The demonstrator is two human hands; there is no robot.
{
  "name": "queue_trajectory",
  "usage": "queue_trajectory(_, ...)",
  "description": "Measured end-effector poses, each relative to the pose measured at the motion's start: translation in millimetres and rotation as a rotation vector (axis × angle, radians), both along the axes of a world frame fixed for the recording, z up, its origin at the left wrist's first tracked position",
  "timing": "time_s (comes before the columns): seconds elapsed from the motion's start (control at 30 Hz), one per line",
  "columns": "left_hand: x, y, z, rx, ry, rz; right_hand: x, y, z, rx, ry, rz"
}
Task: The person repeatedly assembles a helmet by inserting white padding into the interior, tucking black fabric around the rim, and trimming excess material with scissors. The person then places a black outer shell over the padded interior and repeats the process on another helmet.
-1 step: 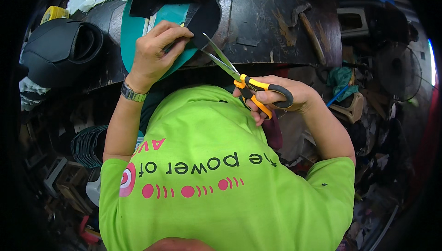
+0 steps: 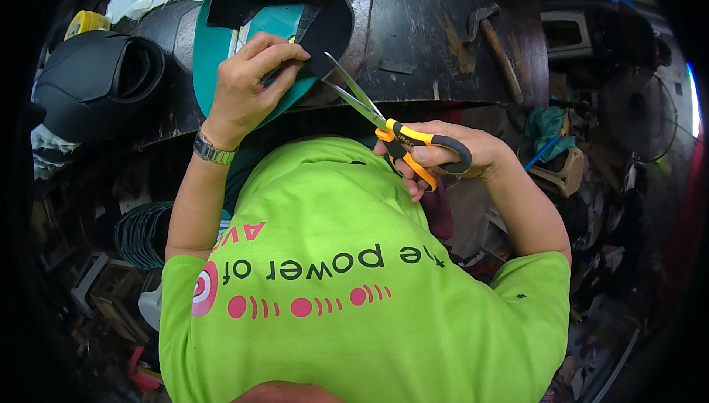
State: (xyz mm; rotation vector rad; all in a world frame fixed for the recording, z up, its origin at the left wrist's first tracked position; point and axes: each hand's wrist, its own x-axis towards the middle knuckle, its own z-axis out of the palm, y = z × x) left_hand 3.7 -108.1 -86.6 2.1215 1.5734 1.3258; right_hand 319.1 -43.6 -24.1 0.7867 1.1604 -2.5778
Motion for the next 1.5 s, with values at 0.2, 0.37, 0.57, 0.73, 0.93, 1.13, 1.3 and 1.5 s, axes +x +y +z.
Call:
queue_trajectory(0.2,2,-5,2,0.011,0.055,0.013,-7,-6,2,-0.111,-0.08,-0.068)
queue_trajectory(0.37,-1,-7,4,0.008,0.079,-0.013,-19,-6,9,-0.164,-0.089,-0.093)
queue_trajectory(0.57,-1,-8,5,0.013,0.067,-0.033,-29,0,-1,-0.057,-0.106,-0.046)
queue_trajectory(0.73,0,-8,6,-0.001,0.069,-0.038,-21,-3,-2,-0.046,-0.13,-0.029)
queue_trajectory(0.93,0,-8,5,0.008,0.102,-0.052,-16,-9,-1,-0.097,-0.121,-0.042)
queue_trajectory(1.13,1,-7,5,-0.009,0.117,-0.048,-13,-22,-6,-0.118,-0.083,-0.063)
queue_trajectory(1.3,1,-6,5,0.011,0.128,-0.062,-14,-25,-11,-0.186,-0.024,-0.142)
queue_trajectory(1.5,0,-7,6,0.003,0.131,-0.072,-17,-31,0,-0.092,-0.157,-0.177)
